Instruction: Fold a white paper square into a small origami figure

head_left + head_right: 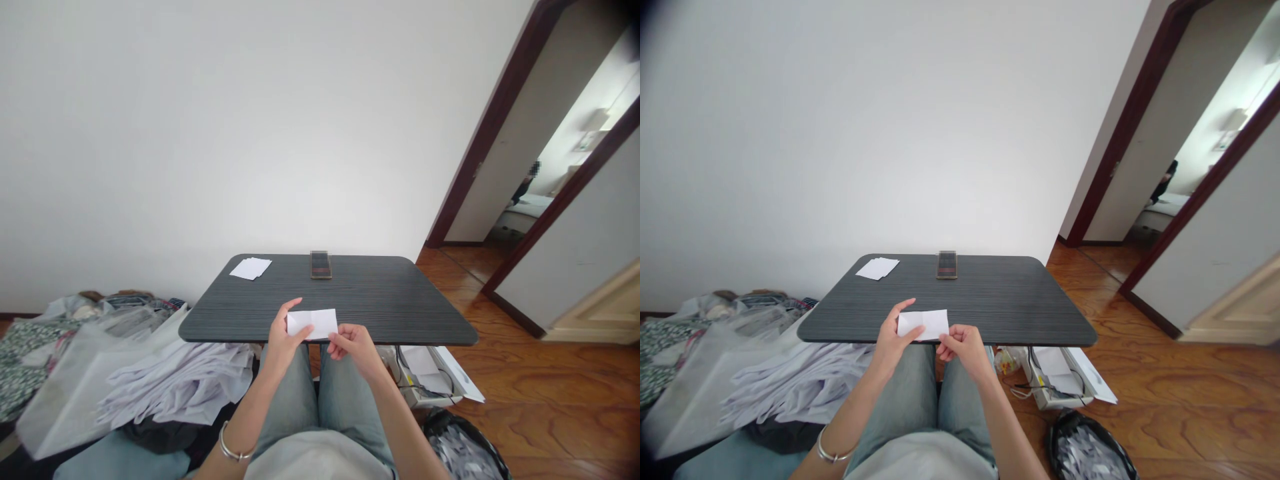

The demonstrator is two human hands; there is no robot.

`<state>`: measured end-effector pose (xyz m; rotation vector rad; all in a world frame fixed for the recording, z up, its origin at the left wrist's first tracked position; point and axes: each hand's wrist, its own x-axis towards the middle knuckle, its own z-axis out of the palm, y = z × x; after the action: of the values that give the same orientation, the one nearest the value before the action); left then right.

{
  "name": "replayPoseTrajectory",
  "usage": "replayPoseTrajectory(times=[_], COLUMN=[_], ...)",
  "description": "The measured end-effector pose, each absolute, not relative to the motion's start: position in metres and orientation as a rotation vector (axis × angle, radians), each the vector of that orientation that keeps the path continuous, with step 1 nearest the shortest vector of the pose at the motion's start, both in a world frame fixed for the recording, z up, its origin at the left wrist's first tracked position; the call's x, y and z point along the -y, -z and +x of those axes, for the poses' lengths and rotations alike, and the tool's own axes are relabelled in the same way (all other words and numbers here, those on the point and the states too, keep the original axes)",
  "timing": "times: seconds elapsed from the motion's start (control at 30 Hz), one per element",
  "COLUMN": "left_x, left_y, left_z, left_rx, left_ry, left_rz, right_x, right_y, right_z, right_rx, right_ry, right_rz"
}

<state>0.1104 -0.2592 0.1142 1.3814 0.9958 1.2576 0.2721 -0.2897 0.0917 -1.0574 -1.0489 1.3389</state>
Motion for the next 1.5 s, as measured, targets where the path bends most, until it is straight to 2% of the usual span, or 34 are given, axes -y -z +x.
replayPoseTrajectory(times=[0.3, 0.87, 1.5], left_x=[0.259, 0.260, 0.260], left_y=[-0.113, -0.112, -0.112], left_z=[0.110, 0.114, 0.114], left_rx=[-0.994, -0.994, -1.011], left_ry=[-1.270, -1.239, -1.276], left_rz=[1.361, 1.460, 1.429], right_x=[0.289, 0.287, 0.293], right_y=[-0.088, -0.088, -0.093], right_z=[0.285, 0.254, 0.295], right_rx=[1.049, 1.095, 1.144], right_ry=[-1.322, -1.369, -1.322], right_rz=[-1.067, -1.082, -1.099])
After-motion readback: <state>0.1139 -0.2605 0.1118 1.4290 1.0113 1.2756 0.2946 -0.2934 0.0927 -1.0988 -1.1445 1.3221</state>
